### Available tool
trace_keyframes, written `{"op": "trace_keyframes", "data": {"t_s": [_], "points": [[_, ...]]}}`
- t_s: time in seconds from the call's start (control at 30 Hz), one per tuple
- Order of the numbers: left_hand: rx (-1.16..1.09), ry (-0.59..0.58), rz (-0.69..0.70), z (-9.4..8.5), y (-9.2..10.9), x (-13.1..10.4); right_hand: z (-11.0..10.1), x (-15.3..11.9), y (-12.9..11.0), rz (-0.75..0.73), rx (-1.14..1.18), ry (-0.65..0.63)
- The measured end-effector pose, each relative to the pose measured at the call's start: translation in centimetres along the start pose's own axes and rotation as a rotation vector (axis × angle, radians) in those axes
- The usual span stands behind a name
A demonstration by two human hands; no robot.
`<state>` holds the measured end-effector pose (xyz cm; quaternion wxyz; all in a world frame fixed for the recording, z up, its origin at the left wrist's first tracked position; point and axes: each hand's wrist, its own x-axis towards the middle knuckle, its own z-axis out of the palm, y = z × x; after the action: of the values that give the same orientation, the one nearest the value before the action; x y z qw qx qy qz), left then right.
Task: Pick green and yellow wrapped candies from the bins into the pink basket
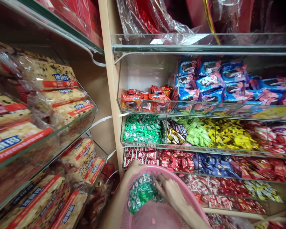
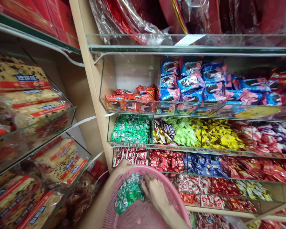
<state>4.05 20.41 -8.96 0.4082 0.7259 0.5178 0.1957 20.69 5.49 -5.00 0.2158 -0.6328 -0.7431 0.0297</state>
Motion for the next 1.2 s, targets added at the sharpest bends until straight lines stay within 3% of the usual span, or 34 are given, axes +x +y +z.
{"op": "trace_keyframes", "data": {"t_s": [0.23, 0.4, 0.6, 1.2], "points": [[-0.066, 0.005, -0.017, -0.1, 0.3, -0.1, -8.9, 6.8, -3.2, -0.238, 0.025, 0.221], [-0.027, 0.001, -0.016, -0.3, 0.6, -0.2, -12.5, 12.7, -4.9, -0.203, -0.23, 0.115], [-0.011, 0.013, -0.012, -0.3, 0.4, -0.1, -12.8, 15.4, -5.3, -0.168, -0.403, -0.036], [-0.04, 0.002, -0.059, -0.7, 1.4, -0.6, -12.8, 16.2, -5.4, -0.128, -0.424, -0.058]]}}
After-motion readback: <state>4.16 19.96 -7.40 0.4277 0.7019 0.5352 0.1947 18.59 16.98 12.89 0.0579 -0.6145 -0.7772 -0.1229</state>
